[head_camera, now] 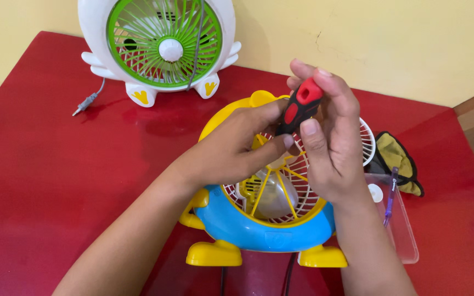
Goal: The person removes the front grille and central cap of a yellow and blue electric fan, then uses a screwdriver to loosen the central screw on the fan blade hub. The fan remains partially disassembled at the end of the clip.
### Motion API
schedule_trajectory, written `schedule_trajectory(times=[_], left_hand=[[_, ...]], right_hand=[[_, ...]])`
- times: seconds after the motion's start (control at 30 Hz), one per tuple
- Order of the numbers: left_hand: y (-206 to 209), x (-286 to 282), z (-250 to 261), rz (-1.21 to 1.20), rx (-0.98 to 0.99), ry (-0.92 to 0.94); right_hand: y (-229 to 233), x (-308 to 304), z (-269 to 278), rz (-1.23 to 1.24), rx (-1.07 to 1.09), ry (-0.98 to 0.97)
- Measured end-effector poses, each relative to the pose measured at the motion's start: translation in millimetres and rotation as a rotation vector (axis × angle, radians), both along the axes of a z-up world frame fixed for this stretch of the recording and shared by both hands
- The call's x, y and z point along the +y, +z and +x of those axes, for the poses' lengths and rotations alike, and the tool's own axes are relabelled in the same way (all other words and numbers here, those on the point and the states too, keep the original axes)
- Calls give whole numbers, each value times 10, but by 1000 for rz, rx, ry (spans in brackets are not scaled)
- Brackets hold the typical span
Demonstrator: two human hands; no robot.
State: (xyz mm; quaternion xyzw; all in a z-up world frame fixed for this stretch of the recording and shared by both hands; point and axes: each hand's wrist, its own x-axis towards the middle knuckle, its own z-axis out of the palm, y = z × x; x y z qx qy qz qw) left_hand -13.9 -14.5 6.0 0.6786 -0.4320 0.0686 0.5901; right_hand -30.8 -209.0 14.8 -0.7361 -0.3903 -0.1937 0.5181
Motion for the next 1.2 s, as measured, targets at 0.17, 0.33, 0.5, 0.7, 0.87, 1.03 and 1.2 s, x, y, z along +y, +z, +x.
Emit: schedule_trajectory(times=[0.17, 0.33, 0.5, 0.7, 0.87, 1.03, 1.2], left_hand=[[-51, -19, 38, 18, 40, 9], [-66, -54, 80, 50, 18, 65], [-45, -62, 52, 33, 52, 74], [9, -84, 18, 36, 100, 152], [-3, -109, 28, 40, 99, 181], [-19, -147, 45, 89, 65, 265], [-9, -70, 24, 105, 47, 208]], right_hand=[[-51, -33, 33, 43, 40, 13], [-139, -86, 72, 70, 71, 10], [-204, -90, 96, 73, 35, -5], [-193, -72, 122, 63, -65, -76], [-205, -36, 116, 78, -108, -80], [-233, -16, 90, 67, -42, -107], [-248, -1, 66, 135, 75, -42]])
